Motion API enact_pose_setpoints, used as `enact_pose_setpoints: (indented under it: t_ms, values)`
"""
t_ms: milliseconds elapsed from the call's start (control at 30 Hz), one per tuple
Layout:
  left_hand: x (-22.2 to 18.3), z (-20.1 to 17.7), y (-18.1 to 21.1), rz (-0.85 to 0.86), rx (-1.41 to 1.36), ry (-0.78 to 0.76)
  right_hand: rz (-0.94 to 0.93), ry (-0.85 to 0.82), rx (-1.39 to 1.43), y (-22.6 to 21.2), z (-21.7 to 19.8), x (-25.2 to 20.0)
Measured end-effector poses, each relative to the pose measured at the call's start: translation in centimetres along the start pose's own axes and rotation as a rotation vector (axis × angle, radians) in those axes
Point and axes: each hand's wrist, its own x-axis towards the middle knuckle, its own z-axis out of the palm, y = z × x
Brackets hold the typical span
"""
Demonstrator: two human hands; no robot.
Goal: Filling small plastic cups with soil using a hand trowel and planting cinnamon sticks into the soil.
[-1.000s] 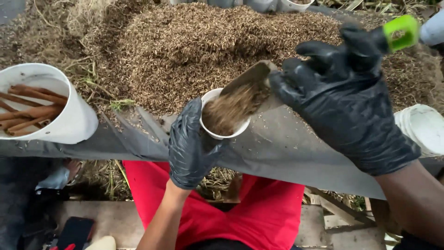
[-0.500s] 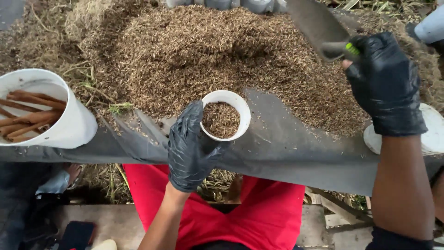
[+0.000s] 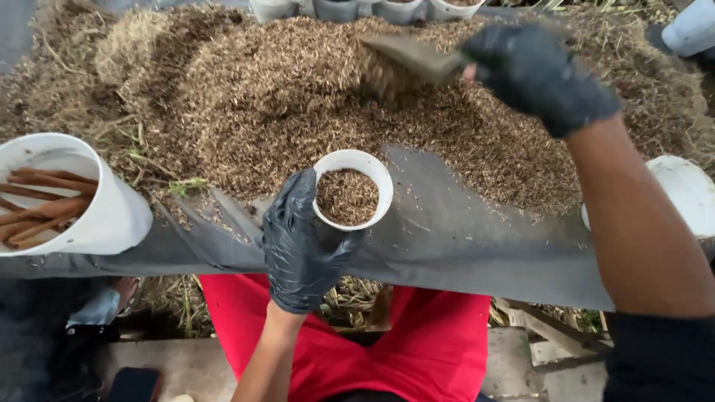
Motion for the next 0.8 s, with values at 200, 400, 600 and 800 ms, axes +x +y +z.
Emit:
enact_pose_setpoints:
  t_ms: [200,400,600,800]
  values:
    - [-0.3,0.1,-0.3,0.021,-0.034,-0.022,-0.032,-0.171,0.005,-2.0,-0.9,-3.9]
    - [-0.3,0.0,-0.3,0.033,-0.004,-0.058,0.001,0.027,0.099,-0.5,0.0,-6.7]
    - [-0.4,-0.1,-0.8,0.048,-0.061,-0.075,0.103,-0.117,-0.115,-1.9,1.1,-8.7]
    - [0.2,-0.6,-1.4,0.153,-0.254,-0.055,0.221,-0.236,0.157,-6.1,-4.7,-11.3]
